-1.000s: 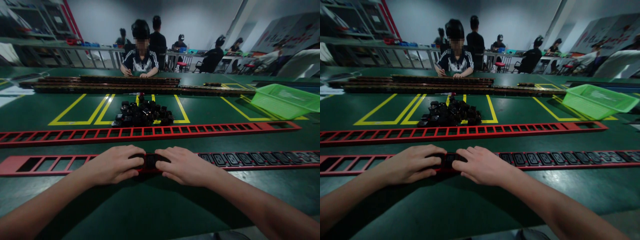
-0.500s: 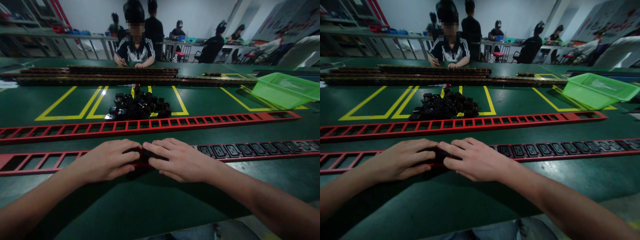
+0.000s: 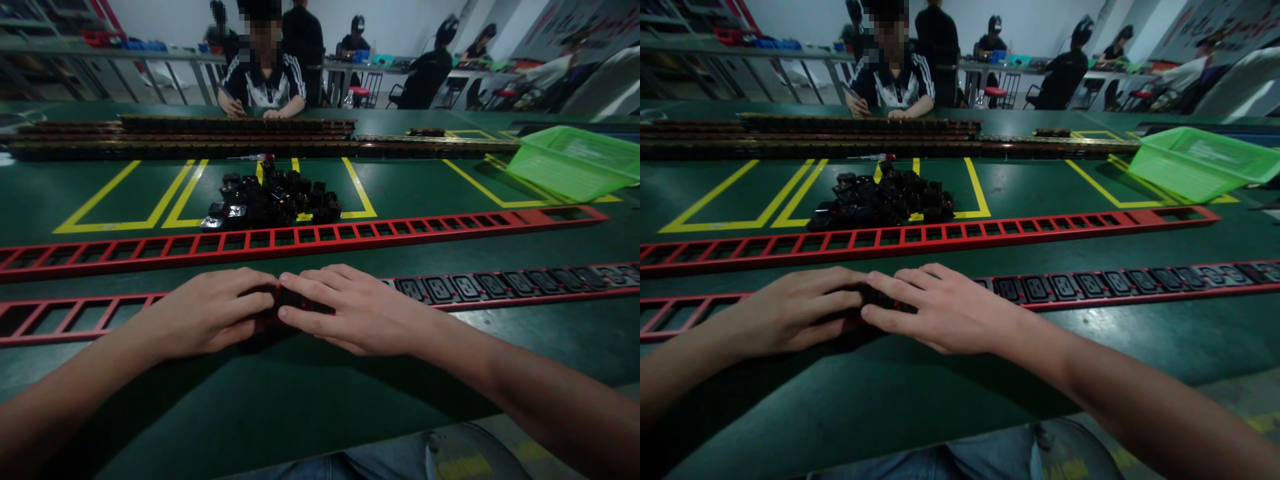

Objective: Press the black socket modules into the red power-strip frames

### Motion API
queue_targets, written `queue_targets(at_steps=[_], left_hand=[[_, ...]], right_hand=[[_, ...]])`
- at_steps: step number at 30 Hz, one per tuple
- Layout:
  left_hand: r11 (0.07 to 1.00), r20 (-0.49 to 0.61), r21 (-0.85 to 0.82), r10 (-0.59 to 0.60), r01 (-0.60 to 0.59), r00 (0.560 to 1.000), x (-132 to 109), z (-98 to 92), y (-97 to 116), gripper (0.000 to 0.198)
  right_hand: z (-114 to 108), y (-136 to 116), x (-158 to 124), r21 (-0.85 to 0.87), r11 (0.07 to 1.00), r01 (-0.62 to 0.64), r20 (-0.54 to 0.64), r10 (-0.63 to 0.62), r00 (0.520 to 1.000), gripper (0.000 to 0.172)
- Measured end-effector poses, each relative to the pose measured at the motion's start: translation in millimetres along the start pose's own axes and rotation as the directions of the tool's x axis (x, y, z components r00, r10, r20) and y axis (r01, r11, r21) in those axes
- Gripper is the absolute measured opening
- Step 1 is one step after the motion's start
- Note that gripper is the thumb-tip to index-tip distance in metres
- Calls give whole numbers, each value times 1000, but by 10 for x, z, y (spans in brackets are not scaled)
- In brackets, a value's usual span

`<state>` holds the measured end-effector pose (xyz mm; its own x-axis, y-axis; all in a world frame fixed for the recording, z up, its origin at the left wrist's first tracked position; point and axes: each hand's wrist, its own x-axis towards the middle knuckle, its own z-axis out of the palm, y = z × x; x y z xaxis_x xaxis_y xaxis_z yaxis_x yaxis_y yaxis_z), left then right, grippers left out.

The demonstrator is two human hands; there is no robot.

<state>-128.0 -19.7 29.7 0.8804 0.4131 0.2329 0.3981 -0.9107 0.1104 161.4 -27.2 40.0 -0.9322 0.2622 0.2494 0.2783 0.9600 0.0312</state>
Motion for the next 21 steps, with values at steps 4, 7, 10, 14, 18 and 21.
queue_targets(at_steps=[4, 7, 10, 14, 18, 21], left_hand=[[1000, 0, -9, -3, 3, 1000, 10, 0, 2, 15], [1000, 4, -6, -4, 4, 1000, 7, 0, 0, 16], [1000, 7, -3, -10, 10, 1000, 1, -1, -3, 18], [999, -12, -26, -25, 24, 1000, -10, 7, -5, 19], [999, -29, -35, -43, 42, 999, -28, 37, -26, 20], [999, -87, -4, -55, 55, 995, -36, 38, -36, 25]], right_hand=[[4, -3, 2, 4, 1000, 2, -9, -2, 1000, 46], [-3, -8, 10, -3, 1000, 11, -18, -11, 1000, 45], [-22, -14, 23, -18, 1000, 17, -20, -17, 1000, 40], [-49, -23, 35, -69, 998, 4, 20, -2, 1000, 30], [-50, -32, 37, -114, 993, 5, 28, -2, 1000, 25], [-53, -44, 39, -132, 991, 14, 30, -10, 1000, 22]])
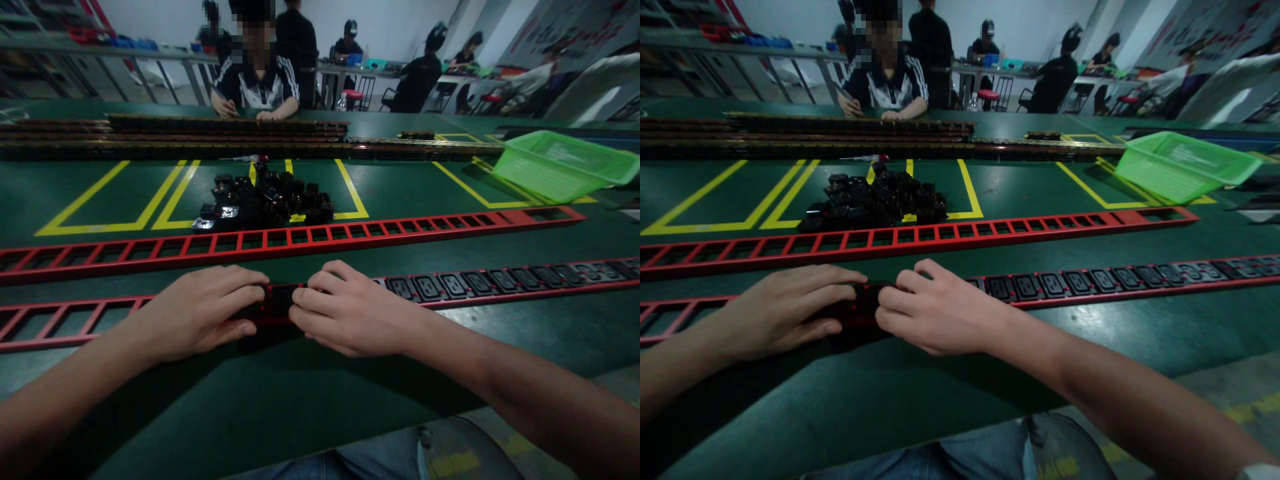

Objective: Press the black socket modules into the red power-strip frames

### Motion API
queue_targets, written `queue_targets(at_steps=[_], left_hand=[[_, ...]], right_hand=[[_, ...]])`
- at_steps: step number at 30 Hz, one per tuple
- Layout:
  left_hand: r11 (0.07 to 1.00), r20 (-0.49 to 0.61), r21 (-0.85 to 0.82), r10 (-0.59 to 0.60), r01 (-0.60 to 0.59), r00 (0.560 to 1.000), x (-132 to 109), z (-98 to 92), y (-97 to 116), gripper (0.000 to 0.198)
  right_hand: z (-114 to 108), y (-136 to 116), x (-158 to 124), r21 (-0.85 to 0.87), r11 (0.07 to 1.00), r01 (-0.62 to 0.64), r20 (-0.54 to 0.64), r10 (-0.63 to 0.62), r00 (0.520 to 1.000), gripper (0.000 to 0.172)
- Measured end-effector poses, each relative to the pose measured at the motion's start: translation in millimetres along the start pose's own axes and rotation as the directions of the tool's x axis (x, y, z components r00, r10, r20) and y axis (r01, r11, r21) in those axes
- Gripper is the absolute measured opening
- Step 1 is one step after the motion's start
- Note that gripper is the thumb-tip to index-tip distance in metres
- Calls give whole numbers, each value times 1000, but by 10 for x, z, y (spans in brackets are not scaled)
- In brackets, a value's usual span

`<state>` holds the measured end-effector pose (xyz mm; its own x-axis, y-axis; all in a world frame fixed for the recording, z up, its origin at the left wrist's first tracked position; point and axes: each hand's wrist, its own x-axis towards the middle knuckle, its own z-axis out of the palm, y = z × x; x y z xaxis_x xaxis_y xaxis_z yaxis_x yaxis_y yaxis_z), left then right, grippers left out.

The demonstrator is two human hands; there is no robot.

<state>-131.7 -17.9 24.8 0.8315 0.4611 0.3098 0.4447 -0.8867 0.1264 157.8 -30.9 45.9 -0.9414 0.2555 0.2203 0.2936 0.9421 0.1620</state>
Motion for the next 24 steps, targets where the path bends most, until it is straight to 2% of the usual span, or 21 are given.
queue_targets(at_steps=[3, 5, 8, 11, 17, 24], left_hand=[[999, -76, -3, -54, 54, 996, 32, -46, 72, 25], [990, -97, -93, -112, 103, 989, 90, -93, 187, 27], [958, -60, -260, -142, 122, 988, 221, -150, 407, 31], [926, 2, -359, -127, 119, 992, 356, -172, 575, 24], [881, 38, -450, -148, 149, 988, 512, -128, 672, 24], [839, 11, -469, -307, 276, 952, 646, 3, 806, 38]], right_hand=[[-19, -16, -1, -31, 999, 19, -5, -19, 1000, 22], [-29, -29, -3, -45, 998, 43, -8, -43, 999, 23], [-19, -58, -3, -32, 995, 91, -44, -93, 995, 23], [12, -98, 2, -21, 992, 123, -102, -124, 987, 24], [94, -146, -9, 15, 988, 151, -138, -148, 979, 20], [244, -151, -2, 96, 980, 172, -130, -158, 979, 15]])
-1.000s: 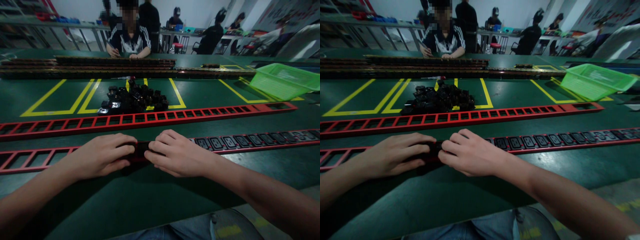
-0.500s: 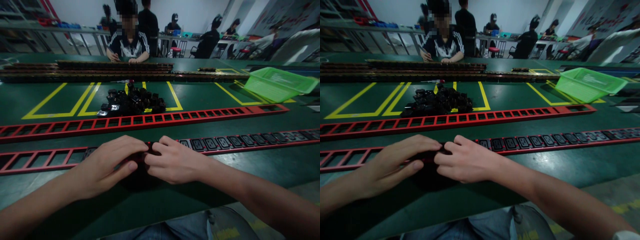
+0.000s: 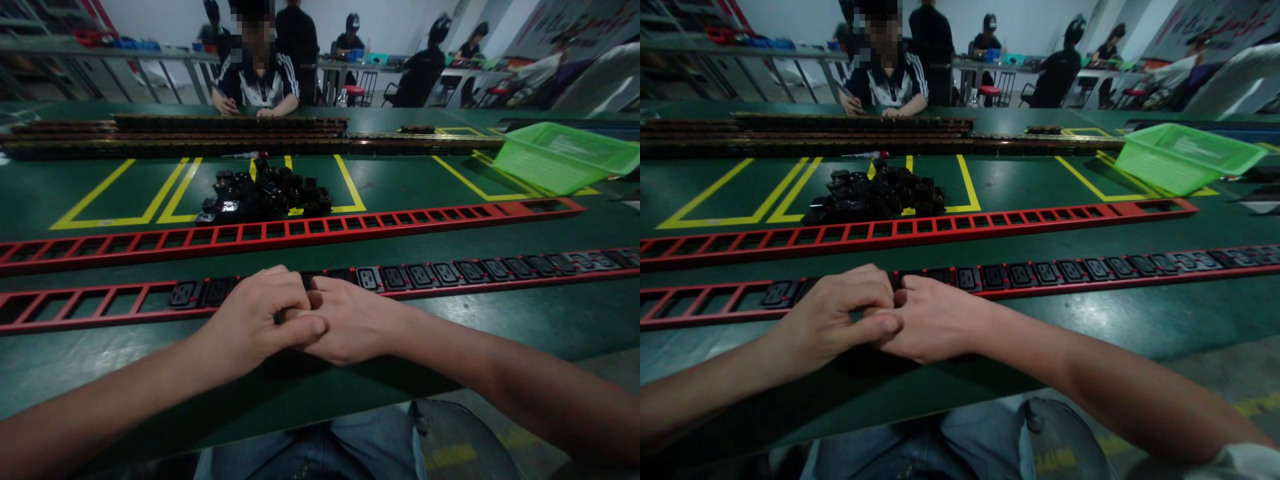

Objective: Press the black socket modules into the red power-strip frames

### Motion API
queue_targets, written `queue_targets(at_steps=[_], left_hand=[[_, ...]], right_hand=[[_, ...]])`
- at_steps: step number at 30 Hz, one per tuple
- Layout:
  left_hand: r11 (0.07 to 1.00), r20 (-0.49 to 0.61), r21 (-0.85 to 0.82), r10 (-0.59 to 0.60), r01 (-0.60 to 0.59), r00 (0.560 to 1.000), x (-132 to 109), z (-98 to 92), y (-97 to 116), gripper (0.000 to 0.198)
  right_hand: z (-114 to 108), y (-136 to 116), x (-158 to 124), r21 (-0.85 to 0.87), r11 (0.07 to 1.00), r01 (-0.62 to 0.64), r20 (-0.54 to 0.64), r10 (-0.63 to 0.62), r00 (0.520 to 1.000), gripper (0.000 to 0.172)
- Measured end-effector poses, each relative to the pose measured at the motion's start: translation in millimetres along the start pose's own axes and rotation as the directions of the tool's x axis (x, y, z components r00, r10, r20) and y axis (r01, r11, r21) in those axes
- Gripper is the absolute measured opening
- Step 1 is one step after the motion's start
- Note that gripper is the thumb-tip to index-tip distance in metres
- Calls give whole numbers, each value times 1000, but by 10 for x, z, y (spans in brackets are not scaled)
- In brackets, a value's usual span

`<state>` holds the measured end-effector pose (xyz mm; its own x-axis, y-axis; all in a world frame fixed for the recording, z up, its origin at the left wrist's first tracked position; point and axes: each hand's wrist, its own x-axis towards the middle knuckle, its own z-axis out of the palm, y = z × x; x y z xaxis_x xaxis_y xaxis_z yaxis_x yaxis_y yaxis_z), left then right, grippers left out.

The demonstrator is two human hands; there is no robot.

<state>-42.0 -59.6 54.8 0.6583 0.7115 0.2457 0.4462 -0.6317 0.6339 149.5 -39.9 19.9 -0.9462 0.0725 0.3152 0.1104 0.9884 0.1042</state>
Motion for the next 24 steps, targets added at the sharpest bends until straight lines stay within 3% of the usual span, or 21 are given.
queue_targets(at_steps=[4, 7, 12, 15, 18, 21, 24], left_hand=[[999, 28, -43, 4, -3, 1000, 33, -5, 36, 46], [995, 141, -96, 14, 0, 990, 20, -129, 9, 41], [976, 301, -193, -39, 101, 953, -16, -291, -19, 27], [973, 254, -133, -151, 189, 955, 1, -194, 7, 24], [969, 148, -36, -237, 245, 960, 39, -35, 43, 33], [983, 81, -9, -184, 186, 980, 64, 3, 50, 42], [994, 183, -95, -39, 57, 982, 53, -131, 18, 37]], right_hand=[[-10, -27, 37, -48, 998, 30, -49, -33, 998, 16], [-64, -22, 40, -84, 995, 51, -77, -57, 995, 18], [-136, 2, 28, -136, 991, 3, -19, -6, 1000, 21], [-114, 0, 15, -118, 993, 4, 15, -2, 1000, 20], [-73, 12, -8, -94, 996, -4, 51, 9, 999, 18], [-76, 38, -20, -95, 995, -7, 34, 10, 999, 19], [-138, 49, 0, -149, 989, -18, 9, 20, 1000, 23]])
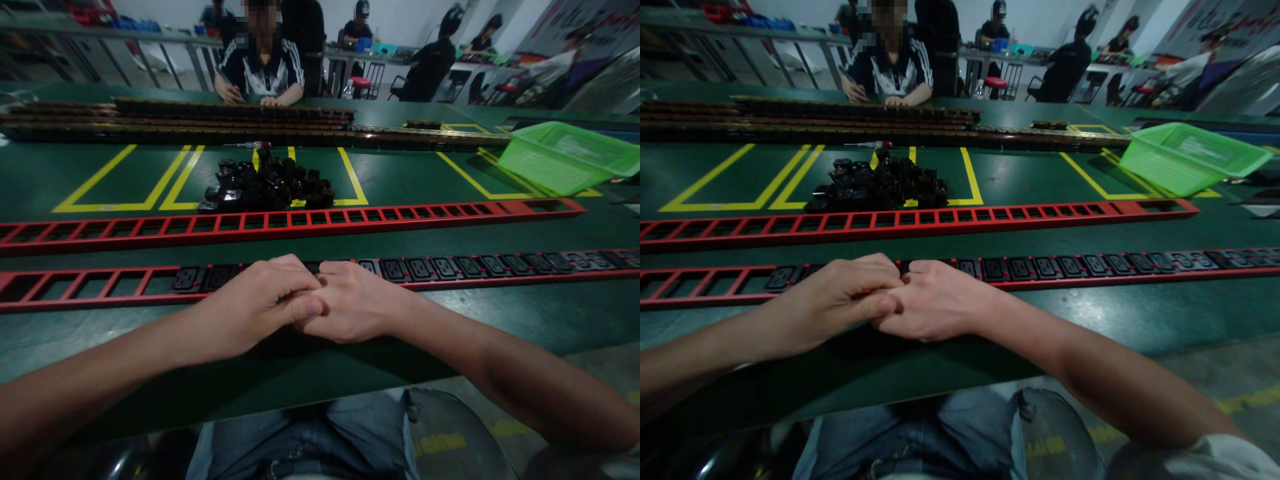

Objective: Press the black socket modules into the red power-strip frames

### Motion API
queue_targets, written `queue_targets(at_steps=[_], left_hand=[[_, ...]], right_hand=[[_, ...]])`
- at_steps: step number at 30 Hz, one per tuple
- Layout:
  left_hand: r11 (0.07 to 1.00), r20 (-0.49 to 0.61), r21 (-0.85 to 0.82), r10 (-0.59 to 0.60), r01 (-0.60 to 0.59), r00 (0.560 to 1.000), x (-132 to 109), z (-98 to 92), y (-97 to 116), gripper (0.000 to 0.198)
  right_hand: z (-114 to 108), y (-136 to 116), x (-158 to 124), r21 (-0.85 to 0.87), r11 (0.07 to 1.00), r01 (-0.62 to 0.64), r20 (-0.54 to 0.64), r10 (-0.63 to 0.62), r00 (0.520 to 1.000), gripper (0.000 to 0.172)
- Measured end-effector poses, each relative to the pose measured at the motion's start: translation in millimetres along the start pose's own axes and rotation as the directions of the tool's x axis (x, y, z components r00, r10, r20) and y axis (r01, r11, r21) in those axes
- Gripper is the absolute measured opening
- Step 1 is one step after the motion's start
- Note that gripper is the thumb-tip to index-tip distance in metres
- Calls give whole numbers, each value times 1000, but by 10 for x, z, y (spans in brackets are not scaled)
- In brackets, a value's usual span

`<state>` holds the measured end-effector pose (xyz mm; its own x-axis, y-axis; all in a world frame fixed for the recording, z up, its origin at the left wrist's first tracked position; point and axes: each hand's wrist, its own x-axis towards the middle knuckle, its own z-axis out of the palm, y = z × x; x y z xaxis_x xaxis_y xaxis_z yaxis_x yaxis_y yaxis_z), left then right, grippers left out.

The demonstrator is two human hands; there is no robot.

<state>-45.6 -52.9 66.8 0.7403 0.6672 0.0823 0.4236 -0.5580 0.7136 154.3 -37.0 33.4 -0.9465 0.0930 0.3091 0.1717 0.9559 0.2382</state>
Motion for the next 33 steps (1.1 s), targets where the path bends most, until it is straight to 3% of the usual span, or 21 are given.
queue_targets(at_steps=[2, 4, 9, 12, 14, 17, 18, 21, 24, 28, 30, 33], left_hand=[[996, 111, -70, 62, -54, 992, -50, -99, -5, 30], [994, 137, -88, 80, -68, 987, -109, -131, 19, 26], [998, -4, -1, 69, -69, 998, -238, 110, 162, 39], [996, -81, -37, 83, -86, 993, -295, 245, 220, 50], [993, -77, -92, 71, -78, 995, -377, 277, 278, 50], [983, 41, -181, 23, -16, 999, -621, 321, 434, 37], [974, 128, -225, -2, 31, 992, -719, 356, 489, 32], [931, 311, -343, -13, 125, 950, -959, 579, 563, 31], [898, 293, -365, -141, 247, 946, -1035, 989, 427, 35], [843, 225, -414, -271, 343, 936, -990, 1520, 99, 53], [810, 206, -485, -261, 330, 943, -970, 1604, -7, 58], [798, 226, -563, -102, 216, 969, -963, 1479, -67, 52]], right_hand=[[-50, -14, 21, -25, 1000, 4, -6, -4, 1000, 25], [-83, -64, 39, -20, 1000, 22, -29, -22, 999, 24], [-83, -303, 93, 110, 994, -26, -91, 36, 995, 25], [-110, -425, 141, 136, 990, 23, -64, -15, 998, 25], [-166, -528, 148, 138, 990, 22, -23, -19, 1000, 24], [-255, -814, 64, 240, 967, -84, -18, 91, 996, 25], [-269, -942, 13, 293, 951, -96, -39, 112, 993, 26], [-208, -1322, -167, 406, 914, 11, -53, 12, 999, 21], [6, -1565, -309, 418, 905, -72, 136, 16, 991, 15], [310, -1667, -375, 420, 893, -160, 341, 8, 940, 9], [374, -1669, -386, 405, 899, -163, 358, 8, 934, 9], [380, -1635, -418, 380, 917, -118, 297, 0, 955, 11]])
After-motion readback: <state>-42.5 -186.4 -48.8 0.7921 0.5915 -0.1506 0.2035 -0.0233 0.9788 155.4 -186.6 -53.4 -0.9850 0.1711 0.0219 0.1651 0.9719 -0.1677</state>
